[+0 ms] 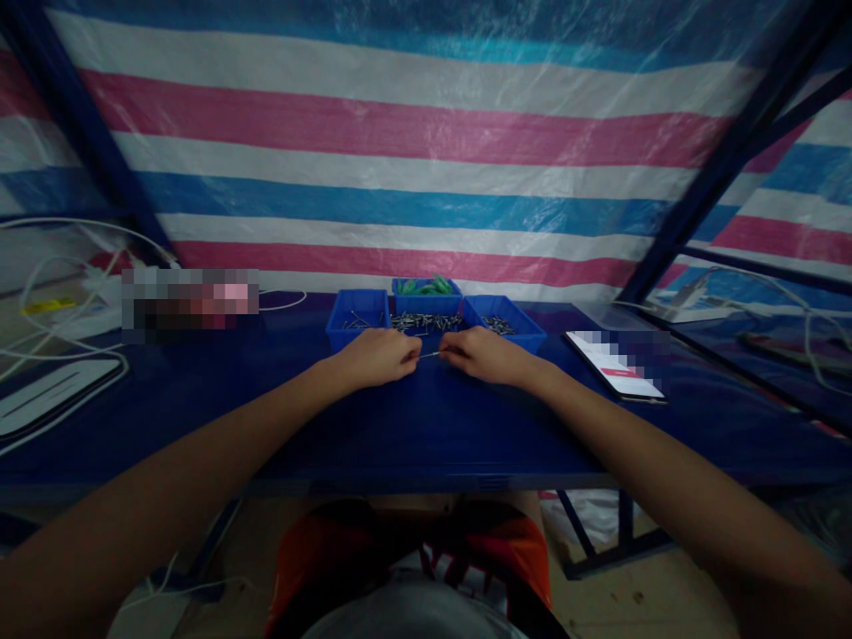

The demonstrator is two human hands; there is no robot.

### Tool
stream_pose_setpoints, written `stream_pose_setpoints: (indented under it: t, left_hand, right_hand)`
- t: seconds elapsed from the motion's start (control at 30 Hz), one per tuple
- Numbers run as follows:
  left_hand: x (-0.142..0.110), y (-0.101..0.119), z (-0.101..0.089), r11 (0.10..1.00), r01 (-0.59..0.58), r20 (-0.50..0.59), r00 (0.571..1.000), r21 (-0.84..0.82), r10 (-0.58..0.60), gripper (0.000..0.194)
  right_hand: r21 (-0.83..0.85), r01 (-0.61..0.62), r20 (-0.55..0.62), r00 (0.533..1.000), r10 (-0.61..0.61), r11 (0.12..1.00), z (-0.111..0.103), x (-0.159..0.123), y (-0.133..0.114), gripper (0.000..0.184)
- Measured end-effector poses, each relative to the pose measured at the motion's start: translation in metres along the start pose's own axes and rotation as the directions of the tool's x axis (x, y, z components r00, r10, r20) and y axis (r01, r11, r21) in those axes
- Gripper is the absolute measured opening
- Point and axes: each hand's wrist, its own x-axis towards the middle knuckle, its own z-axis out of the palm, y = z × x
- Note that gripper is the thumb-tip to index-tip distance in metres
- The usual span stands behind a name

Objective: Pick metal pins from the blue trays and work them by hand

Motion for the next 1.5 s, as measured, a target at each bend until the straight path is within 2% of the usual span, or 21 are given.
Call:
stream_pose_setpoints:
  t: [0.7,1.17,1.5]
  left_hand:
    - [0.0002,-0.0017,-0.0003,0.999,0.04,-0.001,0.999,-0.002,-0.04,0.014]
    - [0.0006,-0.0014,0.0008,1.0,0.004,0.008,1.0,0.016,-0.004,0.011]
    - [-0.0002,-0.0014,0.0004,0.998,-0.005,-0.005,1.0,0.059,0.005,0.018]
  right_hand:
    - [0.007,0.018,0.047,0.999,-0.018,1.0,0.0004,-0.0001,0.0001,0.017]
    - [0.048,-0.01,0.032,0.999,0.009,0.999,0.0005,-0.0011,-0.0019,0.006]
    - [0.026,0.0,0.024,1.0,-0.001,1.0,-0.0004,-0.0014,-0.0018,0.015]
